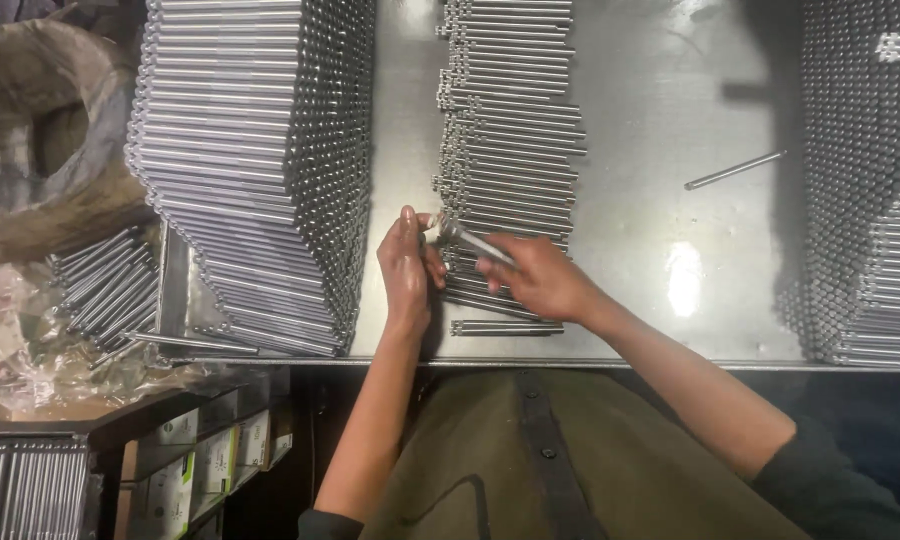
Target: Organizing and stacking thin metal rods into neat rows on a metal tray.
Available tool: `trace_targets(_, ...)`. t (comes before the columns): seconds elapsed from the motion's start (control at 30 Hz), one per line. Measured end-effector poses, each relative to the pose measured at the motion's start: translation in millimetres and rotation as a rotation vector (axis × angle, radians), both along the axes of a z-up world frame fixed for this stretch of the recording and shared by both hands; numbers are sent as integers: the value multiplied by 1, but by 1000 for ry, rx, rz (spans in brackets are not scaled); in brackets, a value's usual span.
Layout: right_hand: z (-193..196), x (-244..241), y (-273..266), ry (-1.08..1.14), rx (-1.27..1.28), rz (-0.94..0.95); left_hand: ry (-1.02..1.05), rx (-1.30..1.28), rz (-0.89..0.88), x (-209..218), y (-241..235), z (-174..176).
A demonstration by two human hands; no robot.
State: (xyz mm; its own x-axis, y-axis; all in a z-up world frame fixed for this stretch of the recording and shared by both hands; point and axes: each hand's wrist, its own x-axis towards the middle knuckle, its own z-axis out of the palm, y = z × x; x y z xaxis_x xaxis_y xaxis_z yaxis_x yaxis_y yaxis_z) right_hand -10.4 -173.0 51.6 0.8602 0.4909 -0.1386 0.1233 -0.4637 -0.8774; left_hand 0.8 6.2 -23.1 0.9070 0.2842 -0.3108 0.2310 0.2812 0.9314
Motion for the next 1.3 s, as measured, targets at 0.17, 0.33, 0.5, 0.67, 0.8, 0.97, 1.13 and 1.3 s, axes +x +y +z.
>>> trace_targets(0.17, -2, -12, -3, 179, -147, 18, -2, 86, -98, 1, -7, -20)
trace_targets(0.33, -13, -20, 1, -20, -419, -89, 10, 38, -106, -1, -18, -10)
trace_targets(0.5, -17, -20, -11, -448, -655, -55, 28, 208, 91, -2, 13, -17)
trace_targets(0.67, -10, -30, -5, -44, -303, -46, 21, 76, -136, -8, -5, 3)
trace_targets(0.8, -11, -23, -5, 86, -380, -92, 10, 104, -150, -9, -13, -5)
trace_targets(0.97, -8, -28, 7, -81, -494, -43, 7, 228, -69, -17, -17, 8)
trace_targets(1.13, -11, -37, 12, -319, -598, -12, -80, 234, -55, -26, -24, 17)
trace_targets(1.3, -32, -34, 5, -305, -574, -12, -249, 268, 21, -24, -11, -13)
